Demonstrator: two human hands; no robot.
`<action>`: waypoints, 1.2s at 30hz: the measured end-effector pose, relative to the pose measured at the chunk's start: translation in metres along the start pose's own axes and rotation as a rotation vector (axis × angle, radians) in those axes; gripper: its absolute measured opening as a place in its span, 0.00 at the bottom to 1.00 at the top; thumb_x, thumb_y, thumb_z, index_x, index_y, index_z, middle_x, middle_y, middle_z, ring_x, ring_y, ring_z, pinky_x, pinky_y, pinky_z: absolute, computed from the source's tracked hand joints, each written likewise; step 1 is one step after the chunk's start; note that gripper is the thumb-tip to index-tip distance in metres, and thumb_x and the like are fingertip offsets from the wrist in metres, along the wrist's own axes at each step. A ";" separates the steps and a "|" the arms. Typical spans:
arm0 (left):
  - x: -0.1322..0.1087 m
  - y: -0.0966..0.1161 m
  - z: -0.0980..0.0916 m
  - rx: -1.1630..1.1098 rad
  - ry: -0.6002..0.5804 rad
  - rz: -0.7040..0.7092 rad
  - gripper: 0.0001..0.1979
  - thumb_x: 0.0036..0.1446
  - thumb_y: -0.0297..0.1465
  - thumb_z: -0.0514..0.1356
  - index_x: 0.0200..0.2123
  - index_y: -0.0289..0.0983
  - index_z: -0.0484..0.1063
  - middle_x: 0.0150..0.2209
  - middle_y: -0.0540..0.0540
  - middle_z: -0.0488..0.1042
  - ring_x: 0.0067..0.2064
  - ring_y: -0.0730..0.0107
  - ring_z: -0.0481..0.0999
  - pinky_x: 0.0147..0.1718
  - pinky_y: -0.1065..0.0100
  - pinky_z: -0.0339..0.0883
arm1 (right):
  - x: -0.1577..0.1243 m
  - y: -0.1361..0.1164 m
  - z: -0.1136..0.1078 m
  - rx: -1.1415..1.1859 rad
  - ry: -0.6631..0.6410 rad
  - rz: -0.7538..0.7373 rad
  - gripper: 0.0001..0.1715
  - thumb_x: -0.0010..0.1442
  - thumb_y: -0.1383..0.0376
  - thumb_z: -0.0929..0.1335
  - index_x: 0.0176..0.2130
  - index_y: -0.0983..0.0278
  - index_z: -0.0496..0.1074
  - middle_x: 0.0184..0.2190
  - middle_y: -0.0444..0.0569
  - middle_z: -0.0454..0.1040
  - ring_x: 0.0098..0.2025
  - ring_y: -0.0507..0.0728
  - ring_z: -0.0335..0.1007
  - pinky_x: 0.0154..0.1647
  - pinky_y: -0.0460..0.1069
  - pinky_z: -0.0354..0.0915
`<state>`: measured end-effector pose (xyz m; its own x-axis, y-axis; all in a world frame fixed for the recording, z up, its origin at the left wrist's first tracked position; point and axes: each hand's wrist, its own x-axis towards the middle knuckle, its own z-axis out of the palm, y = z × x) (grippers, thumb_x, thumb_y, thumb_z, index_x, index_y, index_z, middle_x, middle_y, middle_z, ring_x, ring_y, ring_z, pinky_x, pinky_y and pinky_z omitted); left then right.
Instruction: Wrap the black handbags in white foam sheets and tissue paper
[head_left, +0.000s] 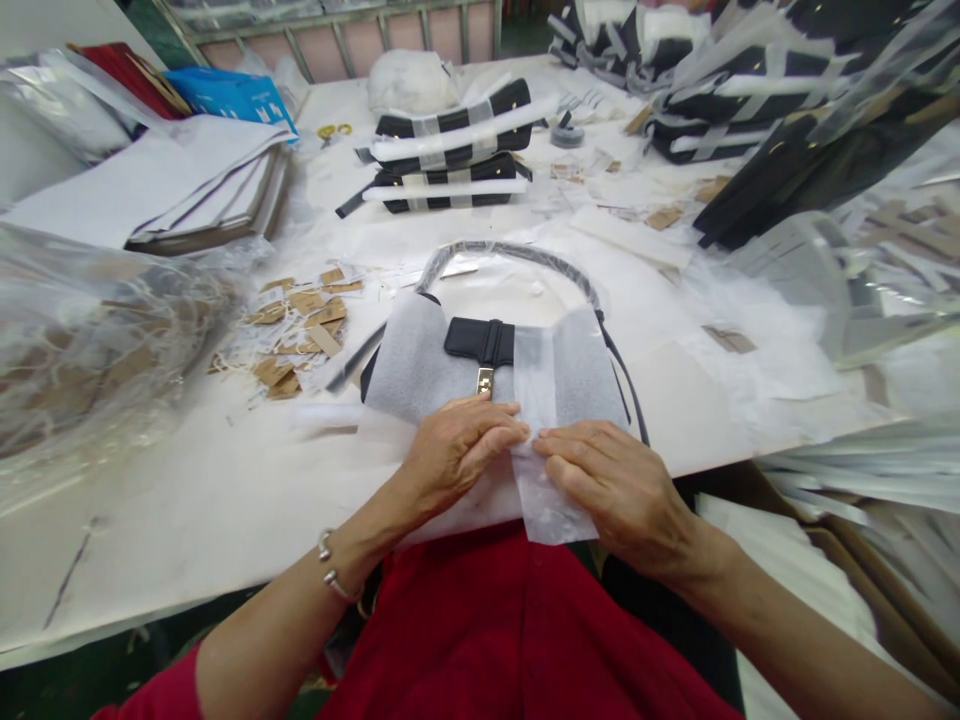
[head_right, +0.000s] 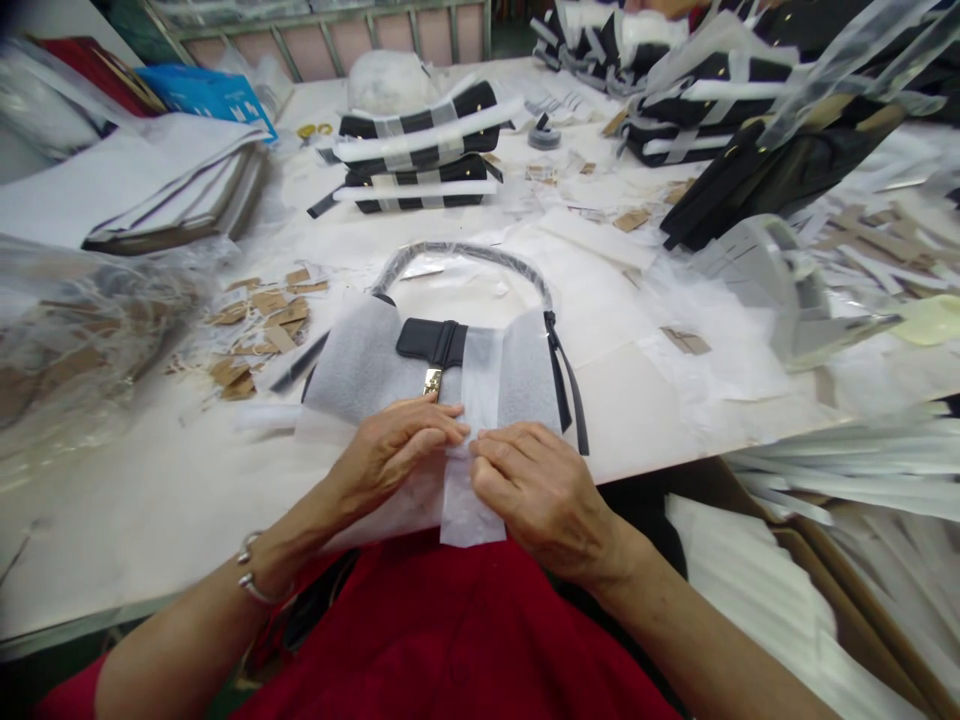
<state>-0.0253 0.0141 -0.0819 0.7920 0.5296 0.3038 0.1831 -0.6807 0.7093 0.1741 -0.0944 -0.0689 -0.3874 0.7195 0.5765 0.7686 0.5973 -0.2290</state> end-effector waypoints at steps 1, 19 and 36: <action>0.002 0.001 0.003 0.020 0.034 -0.015 0.08 0.68 0.31 0.55 0.39 0.41 0.74 0.41 0.51 0.81 0.51 0.67 0.78 0.56 0.60 0.64 | 0.000 0.000 0.000 -0.002 0.007 0.006 0.09 0.65 0.74 0.63 0.39 0.65 0.71 0.40 0.55 0.81 0.44 0.57 0.77 0.47 0.53 0.71; 0.004 0.012 0.019 0.266 0.177 -0.023 0.10 0.55 0.33 0.66 0.37 0.39 0.68 0.37 0.47 0.76 0.45 0.60 0.75 0.53 0.57 0.65 | 0.030 0.016 0.002 -0.097 -0.211 0.536 0.13 0.67 0.64 0.64 0.30 0.62 0.68 0.28 0.45 0.72 0.30 0.54 0.66 0.33 0.48 0.56; 0.026 0.009 0.032 0.473 0.311 -0.077 0.11 0.62 0.24 0.58 0.47 0.39 0.67 0.31 0.52 0.77 0.38 0.65 0.77 0.48 0.59 0.63 | 0.036 0.053 0.021 0.200 -0.212 0.803 0.11 0.60 0.64 0.70 0.26 0.62 0.69 0.28 0.42 0.66 0.31 0.53 0.63 0.34 0.47 0.56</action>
<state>0.0154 0.0055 -0.0874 0.5707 0.6620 0.4859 0.5310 -0.7488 0.3966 0.1903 -0.0294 -0.0768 0.1341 0.9906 0.0256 0.7545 -0.0853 -0.6508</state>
